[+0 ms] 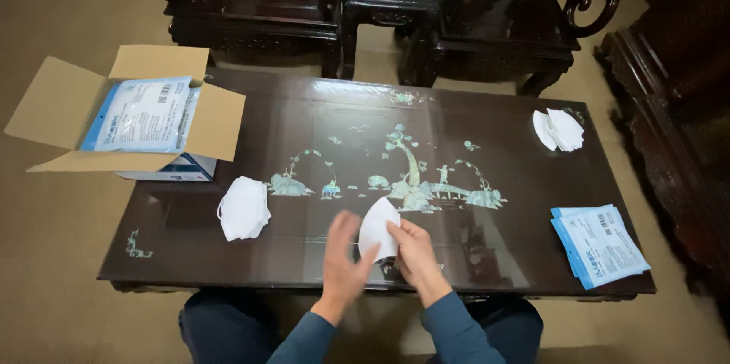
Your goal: Packaging individual face masks into paper envelopes by hand
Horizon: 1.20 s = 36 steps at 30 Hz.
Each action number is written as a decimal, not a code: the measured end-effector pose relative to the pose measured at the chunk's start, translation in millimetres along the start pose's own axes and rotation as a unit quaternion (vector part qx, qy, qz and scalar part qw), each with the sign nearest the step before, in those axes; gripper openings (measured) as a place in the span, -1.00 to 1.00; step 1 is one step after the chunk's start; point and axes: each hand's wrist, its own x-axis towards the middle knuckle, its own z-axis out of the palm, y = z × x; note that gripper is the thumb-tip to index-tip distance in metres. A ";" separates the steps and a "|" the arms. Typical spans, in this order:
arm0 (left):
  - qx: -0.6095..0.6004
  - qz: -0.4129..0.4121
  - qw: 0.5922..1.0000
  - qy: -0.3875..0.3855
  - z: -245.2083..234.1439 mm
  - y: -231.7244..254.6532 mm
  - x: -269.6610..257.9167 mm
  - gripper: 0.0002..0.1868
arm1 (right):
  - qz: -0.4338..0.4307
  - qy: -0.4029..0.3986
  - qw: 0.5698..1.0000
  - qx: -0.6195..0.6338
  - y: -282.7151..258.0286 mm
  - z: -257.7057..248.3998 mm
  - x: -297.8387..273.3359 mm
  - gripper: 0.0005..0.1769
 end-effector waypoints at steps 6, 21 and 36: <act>-0.401 -0.423 0.812 -0.038 17.1 -47.2 10.5 -0.72 | -0.027 -0.075 0.992 -0.100 13.0 -3.2 1.7 -0.87; 0.304 0.047 0.948 0.076 -8.9 -94.0 30.2 -0.38 | -0.386 0.341 0.723 -0.461 -69.7 -256.4 31.2 -0.58; 0.287 -0.081 0.954 0.034 -14.3 -61.5 37.8 -0.46 | -0.198 0.255 0.675 -0.663 -70.3 -425.6 3.9 -0.23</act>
